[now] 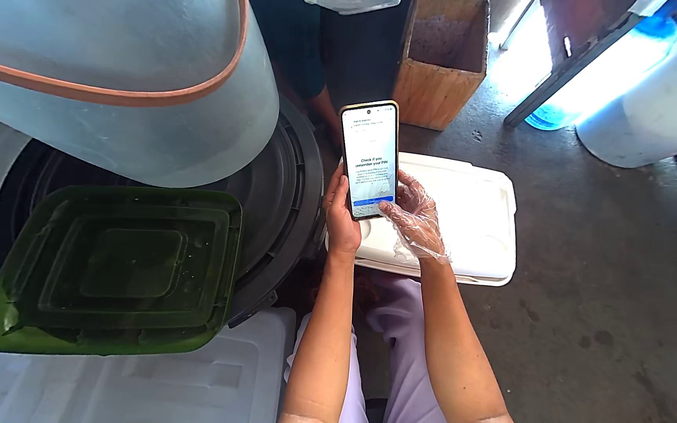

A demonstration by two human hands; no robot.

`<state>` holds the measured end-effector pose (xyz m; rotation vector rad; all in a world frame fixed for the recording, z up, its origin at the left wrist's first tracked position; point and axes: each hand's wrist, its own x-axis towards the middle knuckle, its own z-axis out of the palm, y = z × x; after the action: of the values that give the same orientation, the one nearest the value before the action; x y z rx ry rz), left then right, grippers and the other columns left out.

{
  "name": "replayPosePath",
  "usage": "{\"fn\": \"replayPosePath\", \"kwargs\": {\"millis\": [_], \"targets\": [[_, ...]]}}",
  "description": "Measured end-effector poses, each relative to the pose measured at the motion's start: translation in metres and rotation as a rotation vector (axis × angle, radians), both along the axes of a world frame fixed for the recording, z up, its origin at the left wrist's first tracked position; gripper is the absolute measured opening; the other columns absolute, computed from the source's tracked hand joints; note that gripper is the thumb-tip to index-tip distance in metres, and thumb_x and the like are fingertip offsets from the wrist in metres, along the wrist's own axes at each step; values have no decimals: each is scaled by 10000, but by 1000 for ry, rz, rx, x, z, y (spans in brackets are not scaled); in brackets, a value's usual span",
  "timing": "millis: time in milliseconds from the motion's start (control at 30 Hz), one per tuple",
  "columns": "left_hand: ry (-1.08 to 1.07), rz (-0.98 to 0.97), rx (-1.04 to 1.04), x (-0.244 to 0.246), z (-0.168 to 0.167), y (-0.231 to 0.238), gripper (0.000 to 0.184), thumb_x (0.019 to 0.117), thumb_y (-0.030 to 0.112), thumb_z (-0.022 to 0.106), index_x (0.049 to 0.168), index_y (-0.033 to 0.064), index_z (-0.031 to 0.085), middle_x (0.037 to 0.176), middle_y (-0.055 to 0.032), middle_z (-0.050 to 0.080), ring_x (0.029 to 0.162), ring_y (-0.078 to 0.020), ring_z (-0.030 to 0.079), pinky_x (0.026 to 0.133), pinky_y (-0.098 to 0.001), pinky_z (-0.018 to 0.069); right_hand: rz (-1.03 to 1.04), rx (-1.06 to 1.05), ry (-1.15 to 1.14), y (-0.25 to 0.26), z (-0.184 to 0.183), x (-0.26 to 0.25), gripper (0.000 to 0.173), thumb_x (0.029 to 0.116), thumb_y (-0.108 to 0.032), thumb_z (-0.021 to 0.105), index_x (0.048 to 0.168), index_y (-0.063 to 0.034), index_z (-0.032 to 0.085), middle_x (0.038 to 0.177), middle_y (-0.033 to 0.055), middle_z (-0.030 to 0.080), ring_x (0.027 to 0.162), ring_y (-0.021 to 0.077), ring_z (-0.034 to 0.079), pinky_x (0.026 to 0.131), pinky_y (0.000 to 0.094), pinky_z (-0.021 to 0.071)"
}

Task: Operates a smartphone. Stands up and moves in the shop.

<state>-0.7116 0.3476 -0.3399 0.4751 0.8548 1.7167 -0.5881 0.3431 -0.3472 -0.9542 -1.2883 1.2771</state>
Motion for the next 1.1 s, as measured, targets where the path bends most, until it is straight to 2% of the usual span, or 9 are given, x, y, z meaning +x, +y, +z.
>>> {"fn": "replayPosePath", "kwargs": {"millis": [233,333,400,533,633,700,833,1100], "targets": [[1,-5,-1,0,0,0,376,1118,162,273,1385,78,524,1151,-37,699,1057,-125,694,946,-334,578,-6,10,-3,0,-1,1,644,908,77,598,1514,5,390,1204,46,672,959,10,672,855,183,566],[-7,-3,-2,0,0,0,380,1119,165,274,1394,78,522,1161,-39,696,1063,-126,691,953,-337,574,18,14,-5,-2,-2,3,673,911,75,593,1539,-52,384,1209,43,668,934,20,671,839,184,562],[1,-4,2,0,1,-1,374,1117,161,274,1379,80,529,1152,-34,701,1056,-121,694,945,-334,578,24,27,-4,-2,-1,3,675,911,79,596,1539,-48,383,1226,45,665,944,20,670,842,183,561],[63,-53,-4,-3,2,-6,407,1128,232,253,1424,142,518,1220,3,686,1092,-87,681,961,-309,568,24,22,6,-3,1,2,672,907,80,597,1534,-50,393,1228,41,671,948,19,676,846,183,562],[-2,-20,-1,-1,0,-2,418,1119,222,244,1416,90,508,1216,-49,682,1108,-132,675,979,-344,557,3,18,0,0,0,1,635,913,64,610,1509,-3,403,1217,45,676,972,19,679,870,191,569],[2,-37,9,-2,-1,-1,464,1122,251,194,1455,79,467,1262,-60,656,1145,-138,654,1009,-347,533,-4,30,-1,1,-2,0,618,915,53,612,1497,19,407,1218,45,675,983,16,677,879,193,569],[32,-61,36,-2,0,-1,520,1115,298,119,1442,85,462,1239,-50,664,1130,-128,659,999,-338,537,-8,27,-30,0,-1,0,642,910,43,626,1509,10,398,1256,61,659,987,17,674,869,187,568],[35,-59,48,-1,2,-2,514,1110,282,123,1456,81,446,1238,-46,660,1124,-120,658,992,-328,538,-51,42,10,-1,-1,-8,688,871,76,666,1501,21,396,1219,56,678,989,30,688,866,197,581]]}}
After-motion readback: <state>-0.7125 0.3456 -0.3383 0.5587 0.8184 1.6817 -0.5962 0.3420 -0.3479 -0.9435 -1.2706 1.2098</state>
